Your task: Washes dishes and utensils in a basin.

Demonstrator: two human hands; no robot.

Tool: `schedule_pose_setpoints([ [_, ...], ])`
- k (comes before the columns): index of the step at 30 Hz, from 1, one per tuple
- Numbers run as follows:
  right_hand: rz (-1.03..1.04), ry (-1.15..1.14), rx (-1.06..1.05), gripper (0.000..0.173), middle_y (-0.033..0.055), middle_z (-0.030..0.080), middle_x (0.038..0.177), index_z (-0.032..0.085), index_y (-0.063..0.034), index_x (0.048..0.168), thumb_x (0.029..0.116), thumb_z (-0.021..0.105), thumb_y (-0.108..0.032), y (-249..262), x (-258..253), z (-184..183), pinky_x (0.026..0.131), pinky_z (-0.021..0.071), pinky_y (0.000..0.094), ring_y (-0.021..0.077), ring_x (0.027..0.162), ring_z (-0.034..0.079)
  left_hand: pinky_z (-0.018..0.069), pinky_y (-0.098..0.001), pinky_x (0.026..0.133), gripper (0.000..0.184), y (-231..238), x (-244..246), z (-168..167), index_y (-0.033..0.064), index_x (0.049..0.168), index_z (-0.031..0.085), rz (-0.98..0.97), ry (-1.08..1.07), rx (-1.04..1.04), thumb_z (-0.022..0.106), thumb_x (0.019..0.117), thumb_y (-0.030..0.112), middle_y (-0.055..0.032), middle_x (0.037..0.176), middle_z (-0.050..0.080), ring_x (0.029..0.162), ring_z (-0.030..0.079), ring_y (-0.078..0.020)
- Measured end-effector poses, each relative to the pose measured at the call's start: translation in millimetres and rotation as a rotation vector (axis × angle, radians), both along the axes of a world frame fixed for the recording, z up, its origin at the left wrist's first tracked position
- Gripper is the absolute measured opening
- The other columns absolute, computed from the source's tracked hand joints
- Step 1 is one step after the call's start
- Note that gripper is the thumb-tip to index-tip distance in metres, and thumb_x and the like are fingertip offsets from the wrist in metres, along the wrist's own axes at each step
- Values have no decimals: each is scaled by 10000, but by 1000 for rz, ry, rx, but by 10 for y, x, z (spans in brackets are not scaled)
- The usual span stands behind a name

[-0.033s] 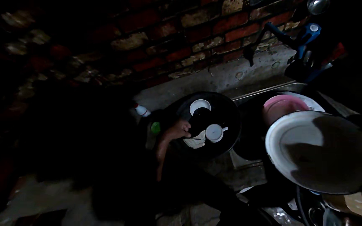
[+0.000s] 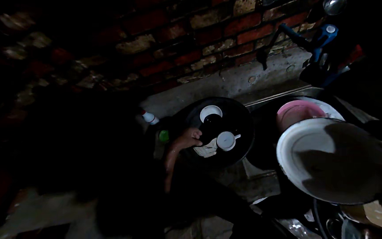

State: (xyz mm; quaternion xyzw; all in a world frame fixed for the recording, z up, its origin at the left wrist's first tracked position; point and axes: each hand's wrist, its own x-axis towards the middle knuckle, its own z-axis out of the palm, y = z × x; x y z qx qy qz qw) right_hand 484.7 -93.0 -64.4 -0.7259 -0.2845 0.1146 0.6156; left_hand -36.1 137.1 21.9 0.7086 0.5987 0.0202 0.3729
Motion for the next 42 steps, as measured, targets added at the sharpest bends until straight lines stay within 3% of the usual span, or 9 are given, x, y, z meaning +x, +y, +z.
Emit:
schedule_pose_setpoints([
  [5, 71, -45, -147, 297, 136, 578, 914, 540, 158, 1155, 948, 614, -40, 152, -478, 165, 696, 480, 190, 7, 743, 512, 447, -527, 1081, 679, 53, 394, -195, -4, 1411, 552, -255, -75, 202, 826, 835, 228, -243, 1368, 591, 1272, 563, -375],
  [9, 105, -57, -124, 247, 87, 571, 838, 547, 152, 1094, 925, 615, -15, 157, -585, 118, 661, 470, 152, -35, 694, 508, 340, -617, 1145, 963, -27, 882, -287, 132, 1501, 465, -421, 276, 215, 933, 686, 342, -218, 1472, 499, 1383, 444, -423],
  [12, 91, -43, -98, 188, 33, 551, 791, 550, 132, 1046, 912, 622, 22, 115, -614, 105, 631, 456, 110, -74, 660, 500, 300, -636, 1144, 1013, -77, 1048, -424, 129, 1529, 395, -429, 426, 187, 919, 692, 356, -229, 1480, 480, 1372, 450, -431],
  [19, 32, -5, -98, 219, 32, 566, 817, 574, 108, 1064, 896, 653, -8, -39, -584, 66, 641, 469, 128, -56, 677, 516, 424, -560, 1096, 1004, -114, 1104, -646, 71, 1527, 390, -236, 397, 206, 854, 722, 453, -212, 1463, 504, 1325, 524, -372],
  [26, 15, -12, -91, 225, 36, 581, 820, 584, 112, 1073, 887, 660, 10, -83, -500, -8, 649, 475, 116, -63, 687, 529, 427, -560, 1093, 984, -121, 1044, -533, 105, 1493, 451, -176, 326, 217, 887, 682, 453, -178, 1446, 537, 1307, 546, -349],
  [31, 57, -7, -124, 237, 52, 587, 841, 566, 125, 1098, 903, 631, 8, -137, -483, -89, 660, 476, 123, -61, 698, 529, 481, -480, 1056, 836, -25, 745, -423, -54, 1396, 517, -10, -229, 196, 898, 703, 219, -259, 1318, 603, 1225, 595, -324],
  [35, 127, 71, -78, 167, -15, 549, 804, 553, 101, 1027, 893, 623, 29, -129, -618, -275, 657, 477, 109, -81, 679, 514, 564, -279, 850, 425, -91, 636, -365, -40, 1186, 602, 328, -740, 153, 619, 768, 32, -71, 1028, 688, 929, 666, -80],
  [39, 188, 204, -48, 105, -119, 532, 716, 552, -20, 923, 868, 614, 45, -69, -887, -441, 603, 479, 91, -103, 615, 517, 599, -341, 724, 227, -87, 615, -444, 55, 1072, 552, 614, -1109, 96, 388, 929, 122, -38, 895, 687, 822, 686, -131],
  [42, 237, 241, -72, 101, -100, 526, 695, 549, -6, 913, 871, 608, 64, -30, -1045, -630, 581, 472, 103, -86, 590, 509, 622, -387, 750, 289, -81, 625, -500, 126, 1035, 633, 536, -1419, 18, 427, 937, 306, -41, 928, 740, 873, 724, -168],
])
